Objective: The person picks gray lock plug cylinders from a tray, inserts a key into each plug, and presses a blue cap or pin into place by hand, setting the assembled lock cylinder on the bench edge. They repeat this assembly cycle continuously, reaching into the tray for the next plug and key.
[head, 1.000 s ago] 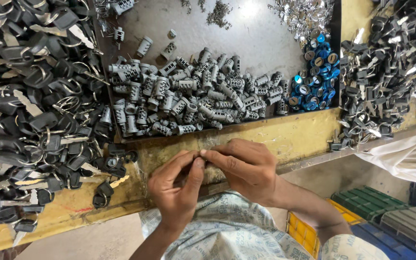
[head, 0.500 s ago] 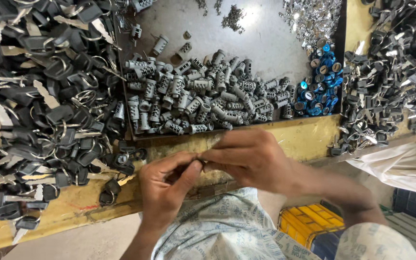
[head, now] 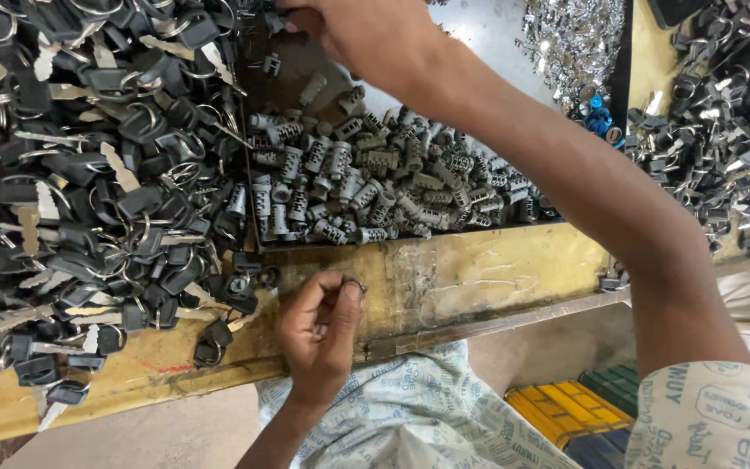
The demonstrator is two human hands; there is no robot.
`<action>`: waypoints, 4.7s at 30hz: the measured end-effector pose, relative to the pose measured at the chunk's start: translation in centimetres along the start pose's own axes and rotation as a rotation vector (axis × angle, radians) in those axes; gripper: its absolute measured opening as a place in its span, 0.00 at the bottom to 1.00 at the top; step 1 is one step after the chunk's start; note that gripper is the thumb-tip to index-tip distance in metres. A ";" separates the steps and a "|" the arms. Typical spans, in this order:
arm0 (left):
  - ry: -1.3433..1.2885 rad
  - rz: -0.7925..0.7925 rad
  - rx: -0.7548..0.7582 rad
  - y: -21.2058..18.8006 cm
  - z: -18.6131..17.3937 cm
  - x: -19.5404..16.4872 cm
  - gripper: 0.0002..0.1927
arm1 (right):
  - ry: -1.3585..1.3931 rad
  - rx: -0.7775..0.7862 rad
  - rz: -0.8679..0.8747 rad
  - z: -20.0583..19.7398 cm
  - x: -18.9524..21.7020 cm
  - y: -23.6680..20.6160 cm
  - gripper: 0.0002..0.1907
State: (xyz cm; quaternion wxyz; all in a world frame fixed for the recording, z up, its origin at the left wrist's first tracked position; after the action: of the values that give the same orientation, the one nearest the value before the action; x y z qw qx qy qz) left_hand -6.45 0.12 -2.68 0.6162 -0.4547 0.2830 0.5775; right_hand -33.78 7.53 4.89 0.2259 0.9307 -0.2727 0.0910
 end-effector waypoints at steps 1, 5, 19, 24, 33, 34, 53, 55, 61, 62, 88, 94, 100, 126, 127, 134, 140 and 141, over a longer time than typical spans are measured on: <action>-0.008 -0.017 -0.006 -0.1 0.0 0.1 0.07 | -0.089 0.032 0.023 0.5 -0.1 -0.3 0.14; -0.196 -0.001 0.065 0.1 0.6 -0.1 0.09 | -0.160 0.125 0.199 -0.2 -0.8 -1.7 0.05; -0.167 -0.020 0.055 0.3 0.2 0.1 0.07 | -0.243 -0.035 0.035 -2.6 -0.2 -3.0 0.07; -0.287 -0.059 0.063 0.8 0.5 -0.5 0.09 | -0.160 -0.027 0.107 -6.4 1.7 -4.7 0.05; -0.464 -0.205 0.213 1.2 3.4 -3.8 0.11 | 0.521 -0.007 0.358 -8.9 11.1 -13.6 0.07; -0.483 -0.205 0.251 1.3 4.0 -4.1 0.11 | 0.589 -0.010 0.430 -8.6 11.7 -14.3 0.08; -0.088 -0.329 0.171 1.7 4.4 -4.2 0.07 | 0.506 -0.130 0.607 -8.0 13.9 -18.9 0.17; 0.011 -0.221 0.196 1.9 4.6 -5.3 0.07 | 0.461 -0.111 0.607 -8.0 13.9 -19.0 0.18; 0.219 -0.118 0.175 2.1 4.8 -6.9 0.07 | 0.423 -0.129 0.589 -8.0 14.1 -19.4 0.18; 0.245 -0.098 0.183 2.2 4.9 -7.2 0.07 | 0.428 -0.142 0.580 -8.0 14.2 -19.4 0.18; 0.064 0.153 0.211 0.1 6.6 -6.4 0.11 | -0.028 -0.448 0.045 -10.3 19.8 -17.7 0.14; 0.469 0.439 0.199 -0.6 6.9 -7.1 0.08 | 0.027 -0.449 0.118 -9.8 19.1 -19.9 0.15; 0.417 0.085 0.183 1.2 5.0 -5.7 0.04 | 0.190 -0.300 0.294 -8.8 18.2 -20.4 0.22; 0.355 -0.147 0.078 1.5 3.9 -4.5 0.03 | 0.334 -0.191 0.502 -8.0 17.0 -20.4 0.21; 0.387 -0.143 0.066 1.5 3.8 -4.4 0.03 | 0.357 -0.192 0.514 -7.9 16.9 -20.5 0.21; 0.098 -0.225 0.114 1.2 3.8 -2.7 0.05 | 0.420 -0.211 0.575 -7.9 16.5 -21.1 0.20; -0.112 -0.426 0.102 0.9 3.7 -1.3 0.08 | 0.452 -0.217 0.671 -7.7 16.2 -21.7 0.20; -0.126 -0.438 0.127 0.9 4.0 -1.3 0.08 | 0.465 -0.218 0.689 -7.5 16.1 -21.8 0.20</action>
State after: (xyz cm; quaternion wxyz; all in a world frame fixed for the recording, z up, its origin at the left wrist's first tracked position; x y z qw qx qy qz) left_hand -8.30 3.05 -0.07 0.7704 -0.4286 0.1744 0.4385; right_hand -8.68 19.88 8.17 0.3350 0.7108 -0.5174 0.3390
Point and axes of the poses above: each hand's wrist, its own y-axis towards the middle knuckle, its own z-axis out of the palm, x = y × z, the point moved 8 cm from there along y, towards the middle knuckle, and after that the axes turned 6 degrees about -y, right-handed, at the moved point
